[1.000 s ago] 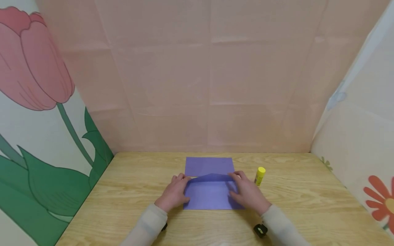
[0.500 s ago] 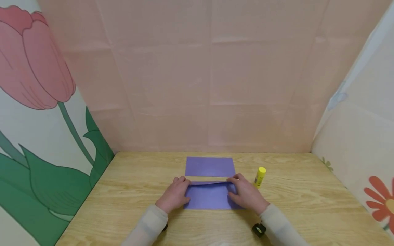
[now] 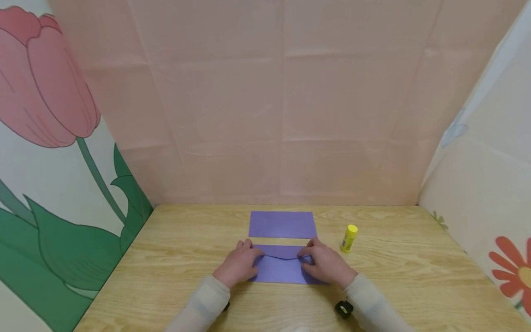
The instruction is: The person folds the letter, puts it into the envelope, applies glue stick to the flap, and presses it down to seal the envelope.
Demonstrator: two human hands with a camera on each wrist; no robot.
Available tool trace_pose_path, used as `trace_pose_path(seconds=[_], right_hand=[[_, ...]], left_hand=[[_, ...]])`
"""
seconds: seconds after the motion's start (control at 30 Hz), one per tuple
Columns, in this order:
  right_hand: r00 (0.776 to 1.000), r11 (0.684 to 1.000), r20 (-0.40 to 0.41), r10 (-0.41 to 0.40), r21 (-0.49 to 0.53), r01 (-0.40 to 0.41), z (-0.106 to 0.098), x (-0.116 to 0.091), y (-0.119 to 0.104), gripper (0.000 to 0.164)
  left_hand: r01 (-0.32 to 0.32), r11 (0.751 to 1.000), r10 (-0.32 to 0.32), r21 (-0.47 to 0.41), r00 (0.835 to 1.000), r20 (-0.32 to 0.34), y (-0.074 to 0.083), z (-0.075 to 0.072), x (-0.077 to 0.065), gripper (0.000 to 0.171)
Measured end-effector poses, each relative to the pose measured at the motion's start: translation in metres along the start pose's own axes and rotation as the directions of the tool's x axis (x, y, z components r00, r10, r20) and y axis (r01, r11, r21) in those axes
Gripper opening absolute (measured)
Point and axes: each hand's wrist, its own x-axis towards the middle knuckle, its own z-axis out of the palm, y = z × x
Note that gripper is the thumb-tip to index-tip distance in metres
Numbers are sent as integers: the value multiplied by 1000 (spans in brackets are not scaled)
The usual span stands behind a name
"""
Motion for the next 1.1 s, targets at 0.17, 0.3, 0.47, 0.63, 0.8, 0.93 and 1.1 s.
trace_pose_path(seconds=[0.17,0.3,0.47,0.63,0.8,0.93,1.1], right_hand=[[999,1000,39,-25,-15,25,3,4,-12,28],[996,1000,83,-11,-11,12,7,9,-24,30],[996,998,82,-45,-35,48,13,15,-38,32],[997,997,63,-53,-54,57,14,13,-40,31],[998,997,58,2,-75,3,8,3,-31,27],[998,994,32,49,-103,-46,1,-5,-18,26],[996,987,-4,90,-133,-90,-3,-12,-3,27]], left_hand=[[-1,1000,1,28,1000,2,5,2,1,44],[-16,999,14,46,1000,24,12,6,4,46],[-51,995,49,87,998,30,24,11,10,47],[-19,993,17,119,1000,18,29,11,9,44],[40,994,-40,99,999,-1,22,7,2,41],[58,996,-56,72,998,-27,10,6,-3,38],[64,996,-61,65,997,-39,-2,5,-5,38]])
